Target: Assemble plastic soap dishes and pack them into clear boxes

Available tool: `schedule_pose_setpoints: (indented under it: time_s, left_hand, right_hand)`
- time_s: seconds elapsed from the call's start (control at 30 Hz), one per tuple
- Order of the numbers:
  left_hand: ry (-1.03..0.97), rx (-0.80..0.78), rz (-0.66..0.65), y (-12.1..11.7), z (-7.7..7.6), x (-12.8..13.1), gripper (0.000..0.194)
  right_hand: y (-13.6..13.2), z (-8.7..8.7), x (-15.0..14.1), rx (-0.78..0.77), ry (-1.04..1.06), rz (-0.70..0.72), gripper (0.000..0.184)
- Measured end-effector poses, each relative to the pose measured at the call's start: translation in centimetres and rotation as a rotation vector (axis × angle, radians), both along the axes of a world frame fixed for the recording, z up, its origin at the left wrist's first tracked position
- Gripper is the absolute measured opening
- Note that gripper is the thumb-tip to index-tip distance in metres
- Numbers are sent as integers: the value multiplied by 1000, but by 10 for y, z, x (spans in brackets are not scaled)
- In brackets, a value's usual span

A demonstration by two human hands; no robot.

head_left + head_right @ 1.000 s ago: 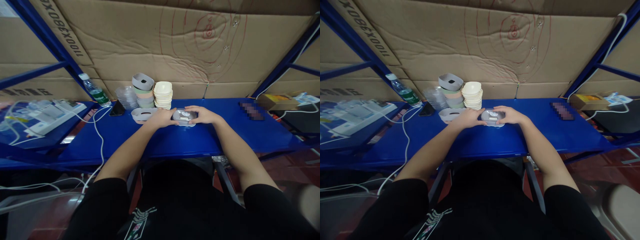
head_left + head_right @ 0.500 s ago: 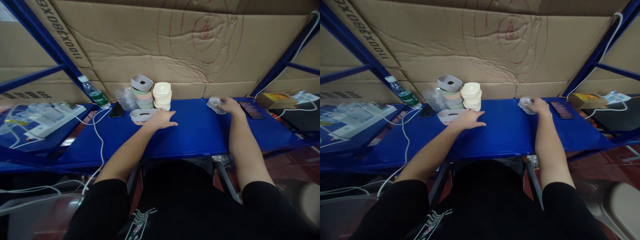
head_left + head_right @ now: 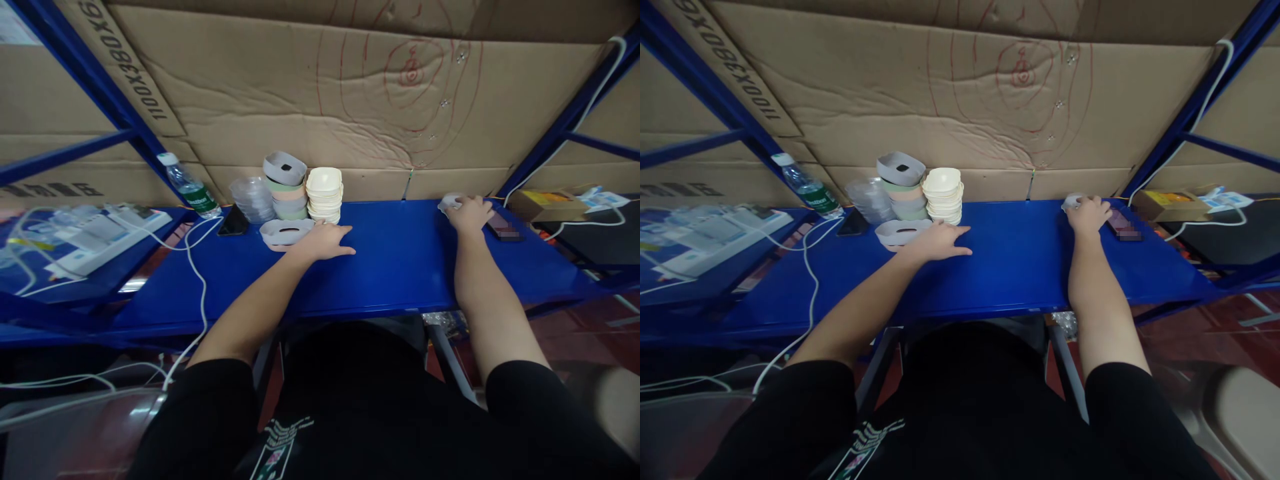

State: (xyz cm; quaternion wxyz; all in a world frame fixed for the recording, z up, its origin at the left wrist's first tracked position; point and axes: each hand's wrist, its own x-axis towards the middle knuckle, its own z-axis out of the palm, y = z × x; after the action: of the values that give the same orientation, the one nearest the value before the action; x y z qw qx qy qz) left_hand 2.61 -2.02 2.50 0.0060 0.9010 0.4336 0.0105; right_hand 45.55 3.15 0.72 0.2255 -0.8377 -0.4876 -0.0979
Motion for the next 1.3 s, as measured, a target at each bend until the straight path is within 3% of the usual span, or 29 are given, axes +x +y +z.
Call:
schedule_pose_setpoints:
  time_s: [0.13,0.8,0.9,1.13,1.3]
  left_hand:
    - [-8,-27,-6,0,0,-1,78]
    - [-14,-17,-25,1,-3,-2,77]
    - [-18,-15,-30,0,-3,-2,76]
    - [-5,-13,-34,1,-2,0,76]
    - [-14,-23,-39,1,-2,-1,77]
  right_hand:
    - [6,-7,1,-60,-20,66,59]
    - [26,-26,9,-97,79,40,109]
    - [23,-26,7,-45,82,32,106]
    - [12,-17,-10,118,12,43,64]
    - [14,-19,-7,15,75,92,71]
